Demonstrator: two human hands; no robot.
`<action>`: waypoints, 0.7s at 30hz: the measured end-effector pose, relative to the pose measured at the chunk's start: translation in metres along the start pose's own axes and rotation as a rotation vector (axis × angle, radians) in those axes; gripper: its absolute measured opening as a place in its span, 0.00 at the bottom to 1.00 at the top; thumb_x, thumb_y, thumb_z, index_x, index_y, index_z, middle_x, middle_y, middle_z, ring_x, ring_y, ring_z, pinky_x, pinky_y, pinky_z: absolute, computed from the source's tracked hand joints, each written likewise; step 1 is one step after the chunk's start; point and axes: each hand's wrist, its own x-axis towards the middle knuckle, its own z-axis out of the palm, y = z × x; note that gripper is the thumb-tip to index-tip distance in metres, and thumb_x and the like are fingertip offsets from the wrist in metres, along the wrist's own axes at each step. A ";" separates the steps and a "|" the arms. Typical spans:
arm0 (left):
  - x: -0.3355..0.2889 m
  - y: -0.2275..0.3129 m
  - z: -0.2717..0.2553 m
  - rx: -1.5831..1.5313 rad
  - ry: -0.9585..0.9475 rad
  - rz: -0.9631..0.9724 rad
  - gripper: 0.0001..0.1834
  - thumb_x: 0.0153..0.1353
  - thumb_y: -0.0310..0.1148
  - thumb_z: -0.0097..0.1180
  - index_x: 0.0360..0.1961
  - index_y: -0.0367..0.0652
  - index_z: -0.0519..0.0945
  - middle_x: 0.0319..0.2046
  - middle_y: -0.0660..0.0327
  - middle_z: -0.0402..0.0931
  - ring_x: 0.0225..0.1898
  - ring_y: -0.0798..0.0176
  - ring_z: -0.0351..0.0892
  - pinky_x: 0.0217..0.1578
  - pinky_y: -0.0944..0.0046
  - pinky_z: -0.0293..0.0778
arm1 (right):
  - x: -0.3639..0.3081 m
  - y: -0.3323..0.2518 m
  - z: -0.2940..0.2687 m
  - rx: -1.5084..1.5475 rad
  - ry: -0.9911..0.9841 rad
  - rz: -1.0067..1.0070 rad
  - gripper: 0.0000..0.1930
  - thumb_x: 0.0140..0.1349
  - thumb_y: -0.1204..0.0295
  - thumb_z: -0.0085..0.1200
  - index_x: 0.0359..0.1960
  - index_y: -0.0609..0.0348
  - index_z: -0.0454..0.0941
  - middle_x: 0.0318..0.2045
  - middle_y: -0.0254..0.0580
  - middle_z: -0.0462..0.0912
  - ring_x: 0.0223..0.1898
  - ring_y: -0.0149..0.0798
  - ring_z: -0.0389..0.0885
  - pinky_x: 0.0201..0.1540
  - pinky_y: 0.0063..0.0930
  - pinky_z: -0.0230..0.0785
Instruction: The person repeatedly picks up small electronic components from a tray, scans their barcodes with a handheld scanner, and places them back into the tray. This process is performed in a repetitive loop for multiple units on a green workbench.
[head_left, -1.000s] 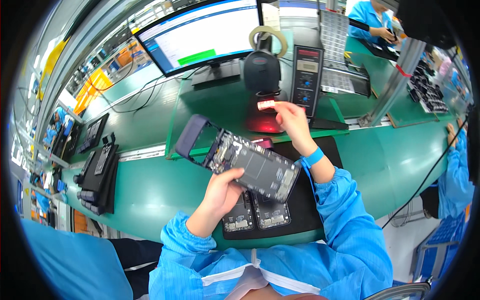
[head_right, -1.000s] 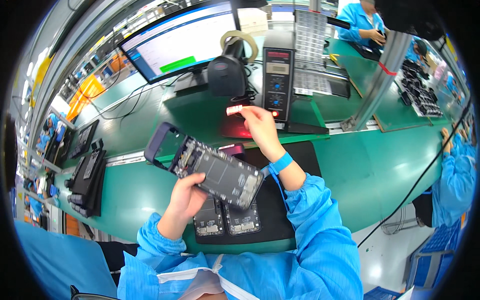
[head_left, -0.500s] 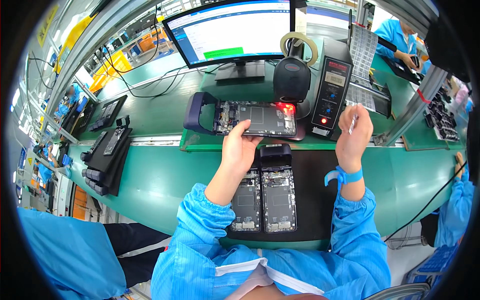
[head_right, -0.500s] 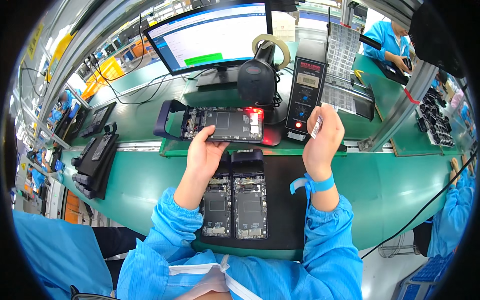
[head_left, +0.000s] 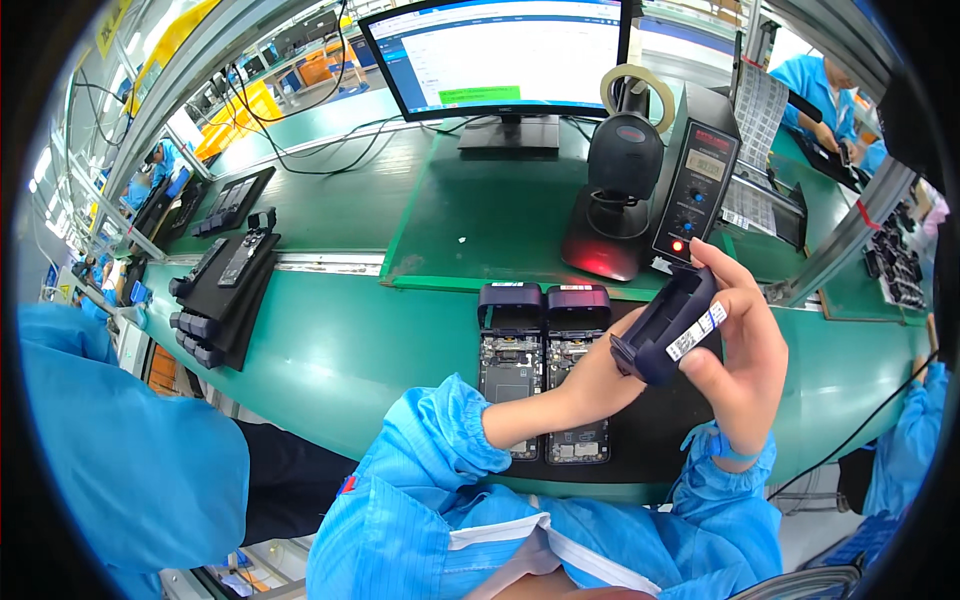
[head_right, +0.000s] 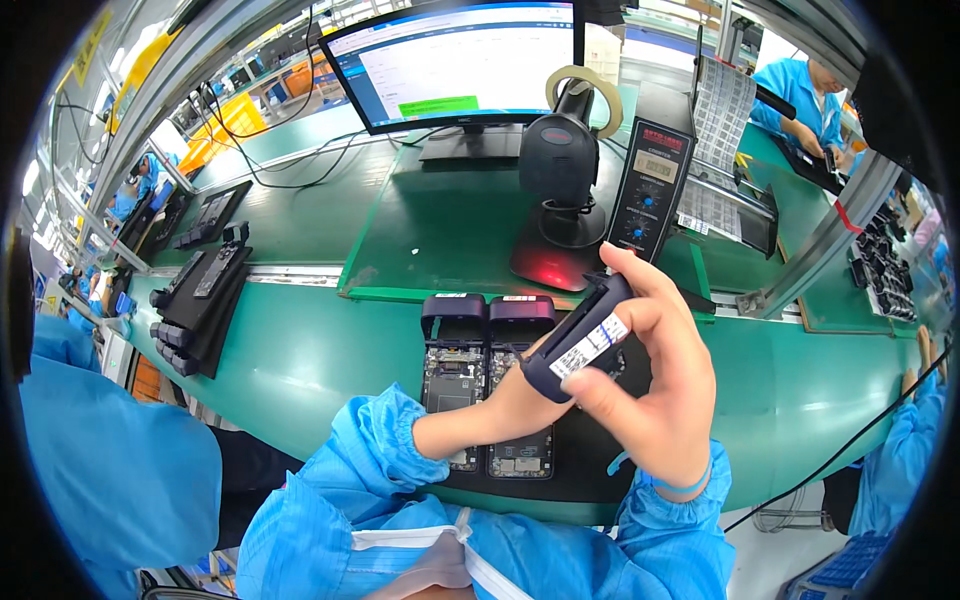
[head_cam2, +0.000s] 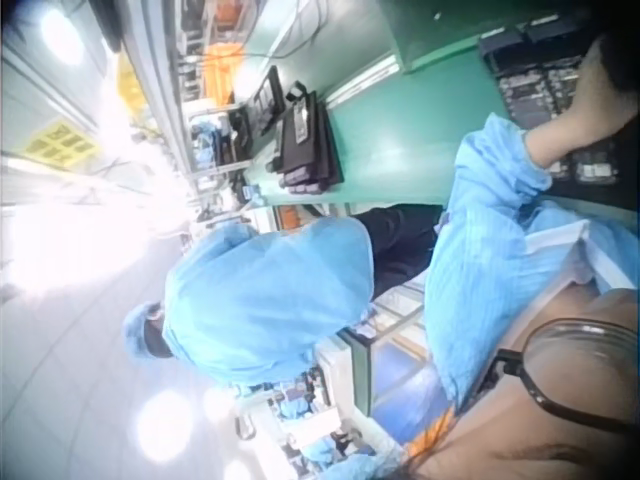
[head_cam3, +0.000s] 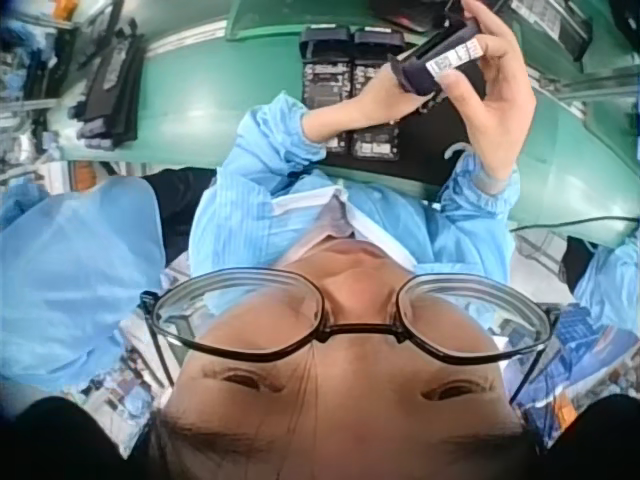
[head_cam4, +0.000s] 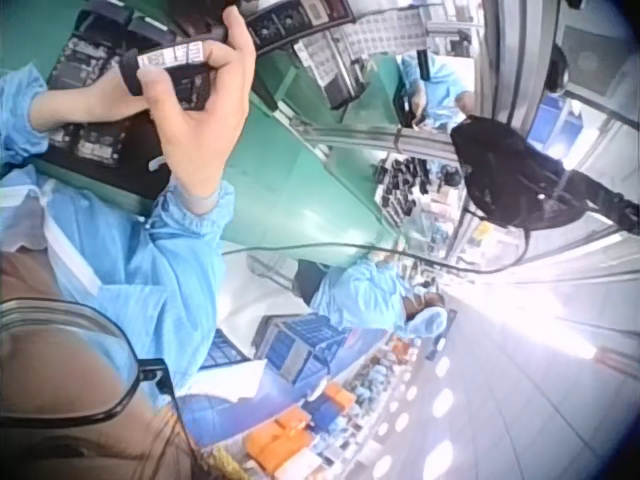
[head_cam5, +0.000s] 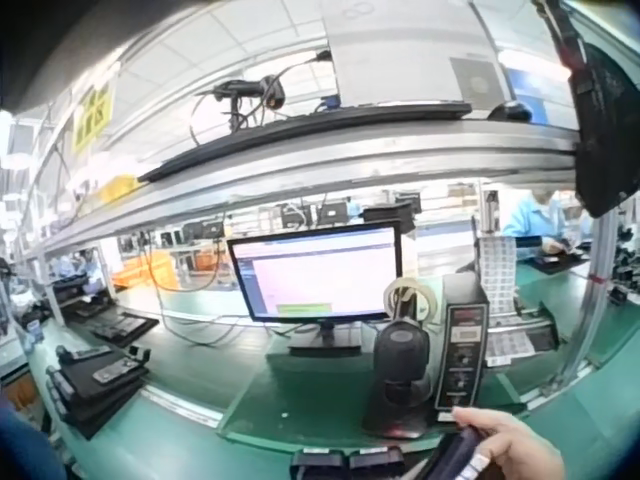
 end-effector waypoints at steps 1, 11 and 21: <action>0.001 -0.001 0.000 0.063 0.017 0.020 0.28 0.51 0.20 0.49 0.55 0.39 0.59 0.47 0.57 0.66 0.50 0.65 0.66 0.48 0.67 0.64 | 0.001 0.001 0.002 0.144 0.037 0.083 0.15 0.45 0.72 0.60 0.31 0.63 0.68 0.52 0.55 0.65 0.53 0.45 0.65 0.53 0.34 0.58; -0.001 0.001 -0.003 0.119 0.112 -0.085 0.26 0.49 0.19 0.48 0.52 0.38 0.62 0.44 0.57 0.68 0.46 0.63 0.69 0.46 0.66 0.65 | 0.008 0.016 0.007 0.365 -0.002 0.210 0.12 0.46 0.78 0.59 0.29 0.64 0.67 0.51 0.52 0.66 0.41 0.29 0.70 0.43 0.24 0.66; -0.018 0.002 -0.012 0.069 0.028 -0.048 0.28 0.48 0.23 0.53 0.53 0.38 0.61 0.47 0.59 0.66 0.48 0.67 0.67 0.48 0.65 0.63 | 0.017 0.026 0.006 0.409 -0.056 0.306 0.23 0.59 0.63 0.43 0.54 0.60 0.57 0.42 0.42 0.72 0.38 0.26 0.67 0.43 0.19 0.59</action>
